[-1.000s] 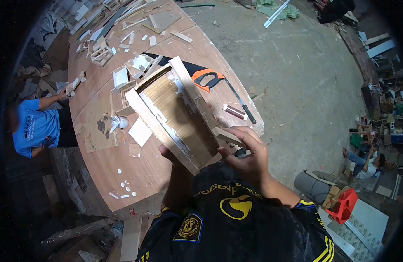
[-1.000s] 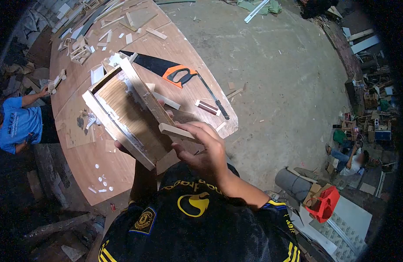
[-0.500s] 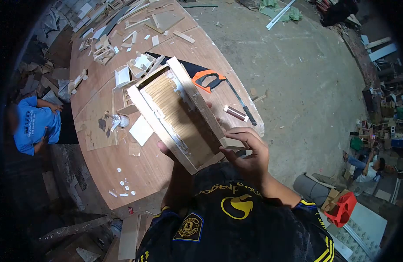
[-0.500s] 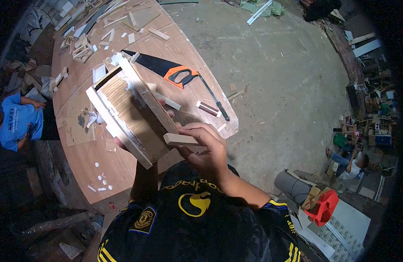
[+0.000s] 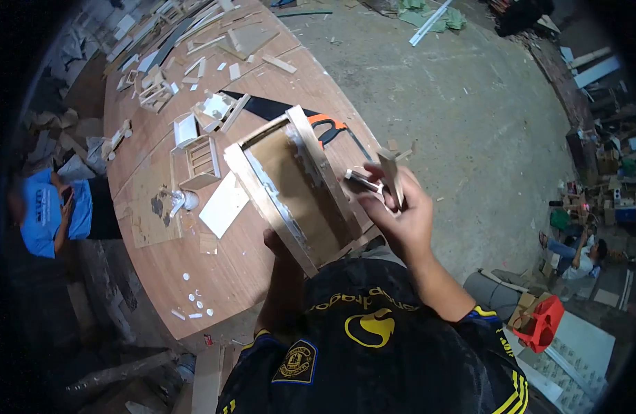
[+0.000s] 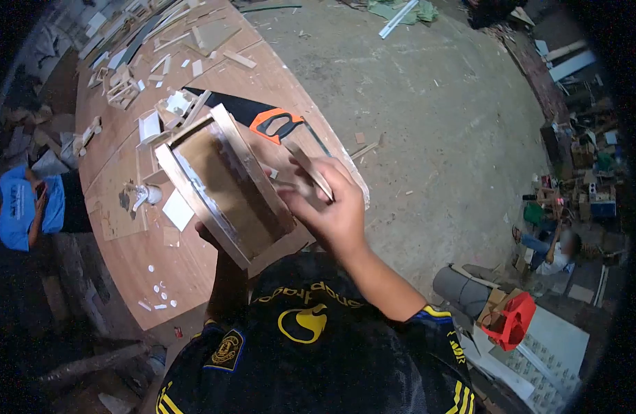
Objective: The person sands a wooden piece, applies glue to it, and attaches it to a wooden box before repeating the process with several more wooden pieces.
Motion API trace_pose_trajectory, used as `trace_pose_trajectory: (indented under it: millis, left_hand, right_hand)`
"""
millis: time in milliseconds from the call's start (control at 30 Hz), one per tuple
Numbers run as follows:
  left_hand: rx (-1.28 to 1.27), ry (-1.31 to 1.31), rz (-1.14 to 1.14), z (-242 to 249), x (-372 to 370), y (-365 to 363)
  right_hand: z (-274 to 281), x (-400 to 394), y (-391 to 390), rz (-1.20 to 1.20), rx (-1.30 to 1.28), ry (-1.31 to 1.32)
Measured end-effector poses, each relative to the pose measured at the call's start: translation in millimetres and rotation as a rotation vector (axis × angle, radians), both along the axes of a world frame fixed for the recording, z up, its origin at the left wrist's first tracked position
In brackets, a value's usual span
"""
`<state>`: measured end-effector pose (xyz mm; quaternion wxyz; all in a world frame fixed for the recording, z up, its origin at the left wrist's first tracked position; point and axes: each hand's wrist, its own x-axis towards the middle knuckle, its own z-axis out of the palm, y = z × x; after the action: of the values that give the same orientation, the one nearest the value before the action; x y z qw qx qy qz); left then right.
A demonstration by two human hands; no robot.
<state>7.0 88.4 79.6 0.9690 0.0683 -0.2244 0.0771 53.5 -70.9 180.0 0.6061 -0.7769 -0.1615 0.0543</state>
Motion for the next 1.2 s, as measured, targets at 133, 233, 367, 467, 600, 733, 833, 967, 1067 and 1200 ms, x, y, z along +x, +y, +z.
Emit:
trace_pose_trajectory:
  millis: [133, 233, 367, 467, 600, 733, 833, 967, 1067, 1200]
  left_hand:
    - [-0.012, 0.003, -0.060, -2.3, 3.3, -8.4]
    - [-0.016, 0.014, -0.077, -4.6, 6.2, -10.1]
    - [-0.019, 0.031, -0.104, -7.5, 4.9, -10.3]
    - [-0.024, 0.046, -0.116, -10.5, 1.6, -10.8]
    - [-0.028, 0.059, -0.138, -11.8, 0.6, -10.9]
    - [-0.035, 0.074, -0.165, -13.3, -1.4, -12.8]
    - [-0.039, 0.085, -0.182, -14.5, -3.3, -13.3]
    - [-0.037, 0.094, -0.186, -14.7, -5.3, -8.1]
    - [-0.032, 0.107, -0.187, -15.3, -10.5, -3.5]
    - [-0.036, 0.116, -0.224, -15.9, -11.3, -6.5]
  right_hand:
    - [5.0, 17.9, 10.1, 0.007, 0.007, -0.048]
    - [2.9, 23.6, 14.9, 0.009, 0.006, 0.018]
    - [11.2, 24.9, 14.5, 0.000, -0.030, 0.101]
    - [9.8, 26.1, 14.3, -0.014, -0.064, 0.086]
    - [8.8, 25.9, 16.3, -0.051, -0.097, 0.071]
    - [9.2, 26.1, 15.9, -0.056, -0.088, 0.061]
    - [9.4, 24.7, 17.6, -0.039, -0.004, 0.065]
    - [15.3, 25.3, 7.1, 0.036, -0.200, -0.553]
    - [13.1, 19.7, -0.6, 0.261, -0.276, -0.691]
    - [8.8, 23.8, -3.9, 0.291, -0.264, -0.759]
